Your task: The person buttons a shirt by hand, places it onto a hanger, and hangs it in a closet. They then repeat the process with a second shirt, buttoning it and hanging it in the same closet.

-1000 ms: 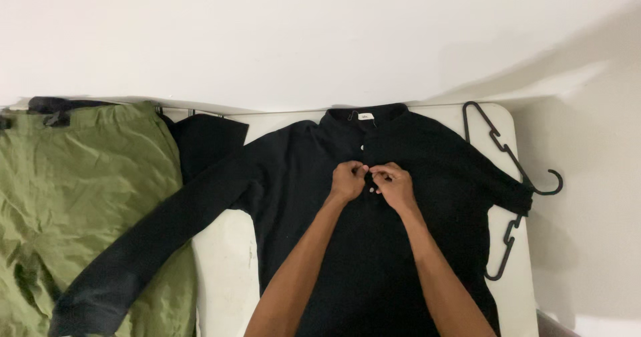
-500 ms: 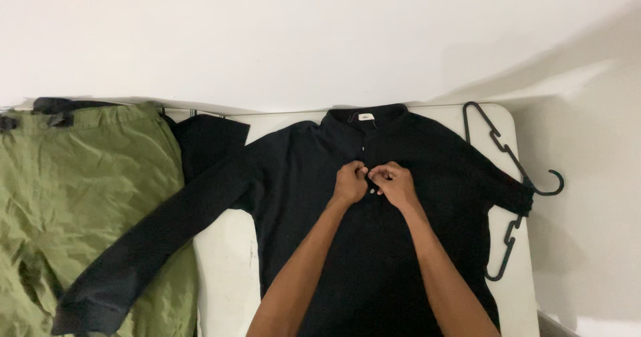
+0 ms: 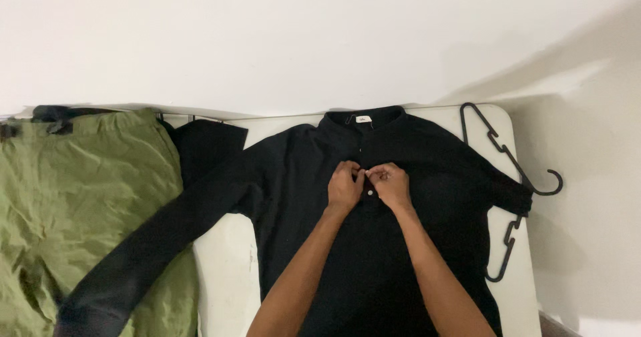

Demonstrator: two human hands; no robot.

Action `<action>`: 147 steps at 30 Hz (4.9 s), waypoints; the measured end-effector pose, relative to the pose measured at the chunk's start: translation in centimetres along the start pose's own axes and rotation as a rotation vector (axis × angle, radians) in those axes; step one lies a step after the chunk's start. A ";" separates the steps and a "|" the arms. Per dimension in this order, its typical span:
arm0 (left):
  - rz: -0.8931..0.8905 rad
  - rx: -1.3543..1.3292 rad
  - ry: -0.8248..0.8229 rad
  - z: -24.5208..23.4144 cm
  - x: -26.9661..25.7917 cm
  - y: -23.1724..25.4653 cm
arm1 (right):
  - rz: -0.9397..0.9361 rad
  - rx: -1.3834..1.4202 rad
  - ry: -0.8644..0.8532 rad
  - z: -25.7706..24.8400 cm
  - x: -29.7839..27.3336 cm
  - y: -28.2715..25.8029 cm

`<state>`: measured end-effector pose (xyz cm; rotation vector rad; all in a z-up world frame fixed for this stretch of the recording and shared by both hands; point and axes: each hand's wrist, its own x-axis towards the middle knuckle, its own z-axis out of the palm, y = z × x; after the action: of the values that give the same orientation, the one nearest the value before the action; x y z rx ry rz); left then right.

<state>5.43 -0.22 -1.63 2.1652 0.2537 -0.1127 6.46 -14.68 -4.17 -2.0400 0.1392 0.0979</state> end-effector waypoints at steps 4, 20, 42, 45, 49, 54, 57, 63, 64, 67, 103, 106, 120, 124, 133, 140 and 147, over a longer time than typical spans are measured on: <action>0.024 0.016 0.014 -0.8 -0.5 0.4 | 0.157 -0.043 0.021 0.1 -0.6 -1.9; 0.411 0.501 -0.155 -2.1 -7.7 -0.8 | -0.216 -0.202 0.030 -0.4 -4.3 -2.4; 0.285 0.555 -0.158 -4.7 -15.3 -4.9 | -0.211 -0.370 -0.003 -1.7 -8.0 -2.5; 0.270 0.550 -0.159 -4.6 -15.1 -4.9 | -0.221 -0.405 -0.005 -1.8 -7.7 -3.0; 0.268 0.541 -0.173 -4.7 -15.2 -4.9 | -0.204 -0.502 -0.001 -1.3 -7.1 -2.7; 0.264 0.534 -0.186 -4.8 -14.7 -4.5 | -0.227 -0.578 0.052 0.1 -7.6 -1.9; 0.251 0.539 -0.182 -4.8 -14.8 -4.6 | -0.259 -0.560 0.083 0.3 -7.8 -1.5; 0.322 0.504 -0.086 -4.5 -15.1 -5.2 | -0.390 -0.544 0.150 -0.2 -7.5 -1.4; 0.314 0.518 -0.085 -4.4 -15.0 -5.2 | -0.414 -0.585 0.140 -0.1 -7.4 -1.4; 0.314 0.526 -0.087 -4.2 -14.9 -5.2 | -0.491 -0.719 0.148 0.2 -7.3 -1.1; 0.319 0.509 -0.078 -3.0 -4.3 -4.2 | 0.169 -0.891 0.339 -25.4 3.8 12.7; 0.314 0.517 -0.086 -3.0 -4.5 -4.5 | 0.164 -0.910 0.352 -25.8 3.5 11.3; 0.246 0.559 -0.158 -4.0 -7.4 -3.8 | -0.196 -0.606 0.520 -28.5 1.7 2.7; 0.223 0.597 -0.184 -4.3 -8.1 -4.1 | -0.326 -0.511 0.548 -28.5 1.8 -1.3; 0.165 0.319 -0.116 -5.5 -8.9 -3.4 | -0.629 -0.311 0.500 -26.7 1.2 -12.6; 0.437 0.093 0.357 -7.6 -7.3 4.2 | -0.891 -0.592 0.145 -19.7 0.3 -15.5; 0.654 0.220 0.384 -7.6 -6.9 7.7 | -0.953 -0.704 -0.050 -13.0 -2.4 -18.2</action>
<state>0.35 0.84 10.06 2.3662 -0.2728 0.6761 6.79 -17.87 18.10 -2.5692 -1.0225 -0.4562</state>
